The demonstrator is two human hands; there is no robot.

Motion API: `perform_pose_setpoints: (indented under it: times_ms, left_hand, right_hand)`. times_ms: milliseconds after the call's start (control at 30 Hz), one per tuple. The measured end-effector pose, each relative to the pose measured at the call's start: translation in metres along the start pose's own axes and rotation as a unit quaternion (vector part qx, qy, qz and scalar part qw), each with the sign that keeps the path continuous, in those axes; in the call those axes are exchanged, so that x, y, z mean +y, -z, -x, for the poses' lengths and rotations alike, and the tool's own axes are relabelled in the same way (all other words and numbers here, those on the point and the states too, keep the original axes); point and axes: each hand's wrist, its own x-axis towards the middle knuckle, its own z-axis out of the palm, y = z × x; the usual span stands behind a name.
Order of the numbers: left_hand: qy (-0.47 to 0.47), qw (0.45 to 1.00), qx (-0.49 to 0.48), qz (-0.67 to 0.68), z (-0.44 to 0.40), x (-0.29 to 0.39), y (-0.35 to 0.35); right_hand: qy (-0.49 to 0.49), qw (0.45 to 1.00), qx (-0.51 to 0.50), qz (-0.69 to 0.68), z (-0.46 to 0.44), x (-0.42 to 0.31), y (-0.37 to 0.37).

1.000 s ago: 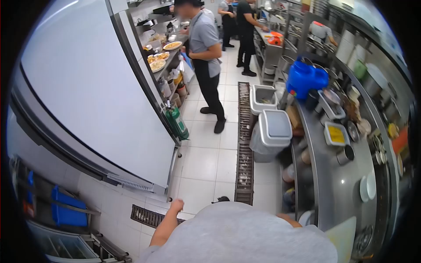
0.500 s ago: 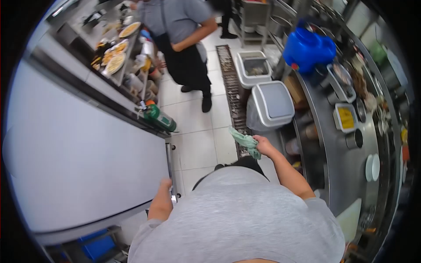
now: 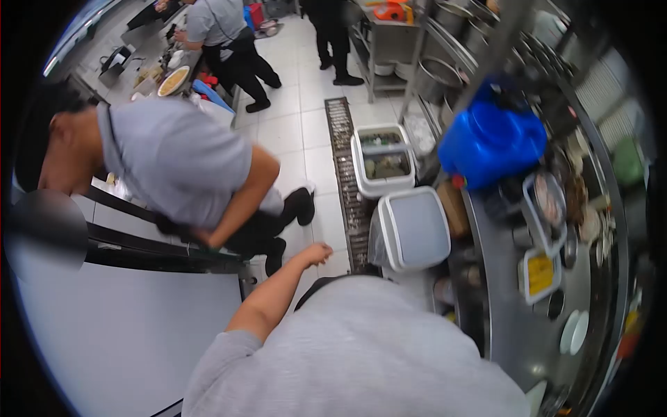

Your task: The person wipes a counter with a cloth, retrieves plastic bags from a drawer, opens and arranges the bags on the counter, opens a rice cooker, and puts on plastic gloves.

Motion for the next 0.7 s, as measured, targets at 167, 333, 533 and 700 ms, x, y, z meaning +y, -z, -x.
perform_pose_setpoints:
  times_ms: [167, 333, 533, 700]
  left_hand:
    - [0.039, 0.999, -0.021, -0.011, -0.053, 0.058, 0.034]
    - [0.022, 0.932, -0.021, -0.361, -0.183, 0.033, 0.157]
    - [0.118, 0.917, 0.081, -0.373, -0.252, 0.020, 0.289]
    - [0.028, 0.954, -0.026, -0.298, -0.259, -0.011, 0.368]
  right_hand:
    - [0.200, 0.962, 0.074, -0.172, -0.053, -0.156, 0.160]
    - [0.255, 0.927, 0.022, -0.273, -0.030, -0.411, 0.328]
    - [0.391, 0.896, 0.157, -0.139, -0.089, -0.558, 0.380]
    - [0.128, 0.914, -0.058, -0.380, -0.125, -0.602, 0.418]
